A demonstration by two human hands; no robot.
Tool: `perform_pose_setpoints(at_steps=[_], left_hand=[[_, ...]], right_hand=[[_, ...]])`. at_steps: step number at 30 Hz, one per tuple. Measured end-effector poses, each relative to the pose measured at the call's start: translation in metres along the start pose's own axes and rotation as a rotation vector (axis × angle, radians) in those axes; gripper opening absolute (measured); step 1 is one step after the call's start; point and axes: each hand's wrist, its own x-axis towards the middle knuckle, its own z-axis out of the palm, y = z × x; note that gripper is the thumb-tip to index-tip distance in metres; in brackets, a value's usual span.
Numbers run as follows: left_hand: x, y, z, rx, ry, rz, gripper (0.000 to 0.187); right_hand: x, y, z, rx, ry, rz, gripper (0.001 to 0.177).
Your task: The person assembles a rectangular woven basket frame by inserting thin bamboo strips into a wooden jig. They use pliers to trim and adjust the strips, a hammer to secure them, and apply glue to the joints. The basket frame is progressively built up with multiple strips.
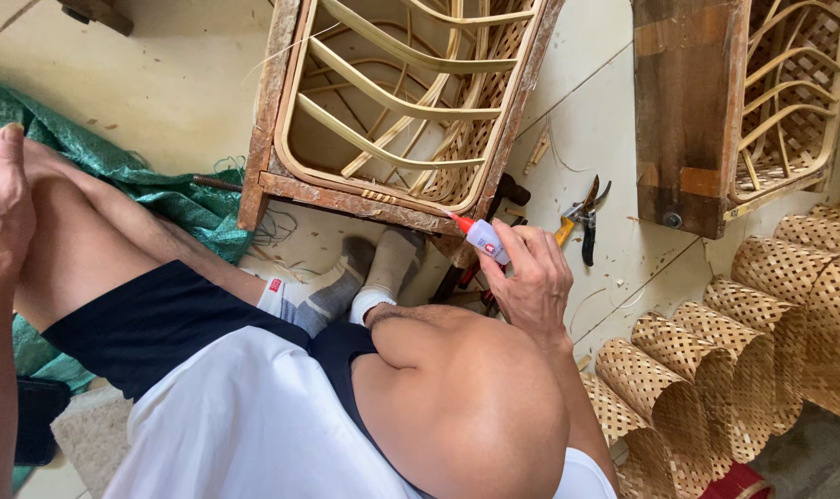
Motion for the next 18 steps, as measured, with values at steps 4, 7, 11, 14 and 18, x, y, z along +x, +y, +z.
perform_pose_setpoints(at_steps=[4, 7, 11, 14, 18], left_hand=[[-0.001, 0.004, -0.001, -0.011, -0.004, -0.008, 0.037], [0.0, 0.015, -0.006, -0.007, -0.024, -0.072, 0.036], [-0.001, 0.025, -0.01, 0.035, -0.032, -0.093, 0.035], [-0.001, 0.02, -0.008, 0.042, -0.03, -0.064, 0.034], [-0.001, 0.001, -0.002, 0.033, -0.027, -0.005, 0.032]], right_hand=[[0.014, -0.009, -0.007, -0.008, -0.023, -0.015, 0.039], [0.018, -0.011, -0.01, -0.038, -0.044, -0.038, 0.039], [0.017, -0.007, -0.01, -0.09, -0.061, -0.075, 0.039], [0.018, -0.005, -0.014, -0.117, -0.058, -0.104, 0.039], [0.023, -0.007, -0.022, -0.05, -0.063, -0.078, 0.04]])
